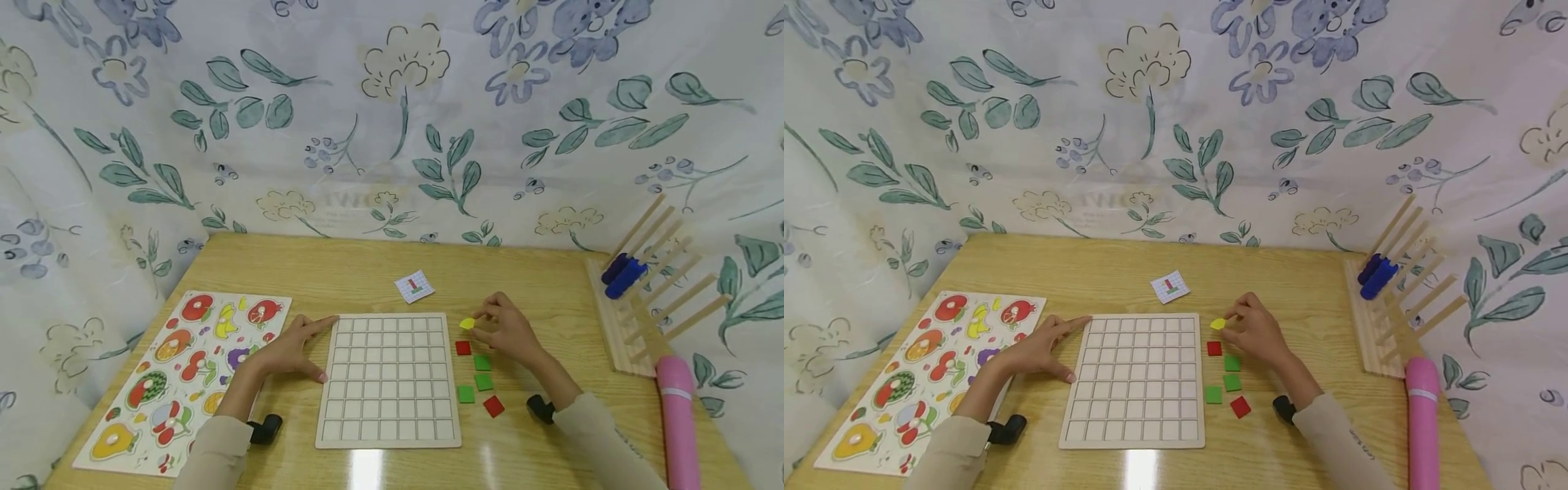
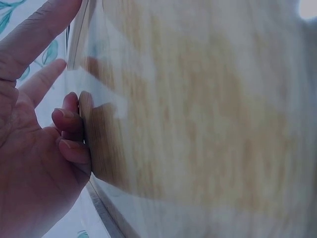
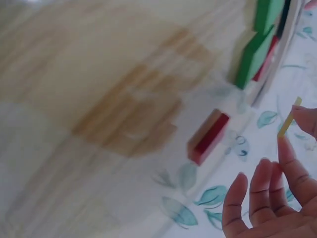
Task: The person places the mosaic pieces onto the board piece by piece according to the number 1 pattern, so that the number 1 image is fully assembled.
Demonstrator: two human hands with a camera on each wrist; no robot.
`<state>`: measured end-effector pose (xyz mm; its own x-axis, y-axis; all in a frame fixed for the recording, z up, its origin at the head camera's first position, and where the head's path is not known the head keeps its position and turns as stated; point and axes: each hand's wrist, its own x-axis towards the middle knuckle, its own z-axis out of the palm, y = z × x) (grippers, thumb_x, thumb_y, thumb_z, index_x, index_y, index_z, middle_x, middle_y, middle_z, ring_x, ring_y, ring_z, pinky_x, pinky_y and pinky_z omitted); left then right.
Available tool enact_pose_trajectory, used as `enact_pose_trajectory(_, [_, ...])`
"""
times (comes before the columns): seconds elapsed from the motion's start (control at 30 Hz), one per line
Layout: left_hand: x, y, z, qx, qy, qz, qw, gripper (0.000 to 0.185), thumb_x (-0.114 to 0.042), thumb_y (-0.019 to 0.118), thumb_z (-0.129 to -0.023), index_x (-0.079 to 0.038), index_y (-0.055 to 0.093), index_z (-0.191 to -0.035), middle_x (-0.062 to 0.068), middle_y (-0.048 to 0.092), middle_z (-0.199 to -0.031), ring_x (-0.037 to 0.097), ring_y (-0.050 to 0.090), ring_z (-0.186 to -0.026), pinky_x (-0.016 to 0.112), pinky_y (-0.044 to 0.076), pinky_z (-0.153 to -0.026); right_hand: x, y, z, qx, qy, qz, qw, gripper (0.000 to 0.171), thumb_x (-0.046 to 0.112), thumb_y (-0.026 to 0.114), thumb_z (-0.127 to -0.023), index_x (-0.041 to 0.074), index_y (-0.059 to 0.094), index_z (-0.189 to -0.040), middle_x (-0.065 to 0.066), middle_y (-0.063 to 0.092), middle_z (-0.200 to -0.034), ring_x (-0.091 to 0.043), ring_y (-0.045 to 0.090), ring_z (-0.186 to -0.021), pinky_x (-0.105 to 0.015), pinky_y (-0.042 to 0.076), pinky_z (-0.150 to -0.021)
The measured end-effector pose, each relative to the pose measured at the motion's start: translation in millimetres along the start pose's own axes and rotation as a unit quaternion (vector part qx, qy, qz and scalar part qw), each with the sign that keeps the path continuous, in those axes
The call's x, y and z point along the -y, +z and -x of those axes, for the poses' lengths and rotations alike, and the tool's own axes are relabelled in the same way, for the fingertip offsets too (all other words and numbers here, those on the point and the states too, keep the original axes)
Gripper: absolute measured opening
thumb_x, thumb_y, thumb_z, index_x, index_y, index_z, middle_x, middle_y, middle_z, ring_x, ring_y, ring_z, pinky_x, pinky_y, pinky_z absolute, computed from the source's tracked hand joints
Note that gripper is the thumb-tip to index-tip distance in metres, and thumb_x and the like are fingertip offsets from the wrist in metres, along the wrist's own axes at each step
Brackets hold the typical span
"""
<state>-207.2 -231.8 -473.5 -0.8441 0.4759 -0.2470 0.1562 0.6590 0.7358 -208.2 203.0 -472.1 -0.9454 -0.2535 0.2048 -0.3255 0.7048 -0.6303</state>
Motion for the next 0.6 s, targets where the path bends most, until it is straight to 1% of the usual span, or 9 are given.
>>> enact_pose_trajectory(0.07, [0.5,0.3,-1.2,0.001,0.002,0.000,1.0000,0.112,-0.029,0.094,-0.063,-0.019,0.033,-0.157,0.013,0.031,-0.108,0.026,0.034,-0.094,0.039,0.033,-0.080,5.4,0.9,-0.5,0.005,0.000,-0.011,1.000,0.021,0.012,0.083,-0.079,0.003,0.073,-0.096,-0.008,0.052,-0.107,-0.025,0.056,-0.093,-0.045,0.050,-0.082])
enact_pose_trajectory(0.2, [1.3,0.7,-1.9,0.002,-0.002,-0.007,1.0000,0.112,-0.031,0.094,-0.064,-0.020,0.032,-0.157,0.013,0.032,-0.109,0.026,0.035,-0.097,0.039,0.034,-0.083,17.2,6.4,-2.8,0.016,0.001,-0.030,0.999,0.023,0.016,0.084,-0.079,0.006,0.073,-0.096,-0.006,0.050,-0.107,-0.024,0.054,-0.093,-0.041,0.048,-0.079])
enact_pose_trajectory(0.3, [0.1,0.5,-1.6,0.000,-0.008,-0.010,0.9999,0.112,-0.030,0.094,-0.064,-0.021,0.032,-0.157,0.013,0.033,-0.110,0.027,0.036,-0.098,0.040,0.035,-0.085,25.6,12.2,-5.2,0.021,-0.003,-0.048,0.999,0.021,0.014,0.084,-0.078,0.008,0.072,-0.095,-0.005,0.049,-0.108,-0.024,0.053,-0.093,-0.040,0.049,-0.079])
enact_pose_trajectory(0.4, [-0.6,-0.1,-0.9,-0.001,-0.010,-0.009,0.9999,0.112,-0.029,0.094,-0.064,-0.020,0.032,-0.157,0.013,0.033,-0.111,0.027,0.037,-0.098,0.040,0.035,-0.085,33.2,18.1,-8.4,0.026,-0.011,-0.058,0.998,0.018,0.011,0.083,-0.078,0.008,0.072,-0.094,-0.005,0.049,-0.108,-0.025,0.055,-0.095,-0.041,0.051,-0.080])
enact_pose_trajectory(0.5, [-0.5,-0.3,-0.5,-0.003,-0.010,-0.009,0.9999,0.112,-0.028,0.094,-0.064,-0.020,0.032,-0.157,0.013,0.033,-0.110,0.027,0.036,-0.097,0.039,0.035,-0.084,39.1,23.4,-11.6,0.029,-0.027,-0.050,0.998,0.017,0.010,0.082,-0.078,0.009,0.073,-0.092,-0.005,0.050,-0.108,-0.025,0.057,-0.095,-0.043,0.052,-0.082])
enact_pose_trajectory(0.6, [0.4,-0.5,-0.3,-0.003,-0.009,-0.012,0.9999,0.112,-0.029,0.094,-0.064,-0.021,0.032,-0.157,0.013,0.033,-0.109,0.027,0.036,-0.096,0.039,0.035,-0.083,42.9,27.9,-14.7,0.032,-0.045,-0.033,0.998,0.017,0.011,0.082,-0.077,0.009,0.073,-0.091,-0.006,0.050,-0.107,-0.025,0.059,-0.093,-0.040,0.053,-0.080])
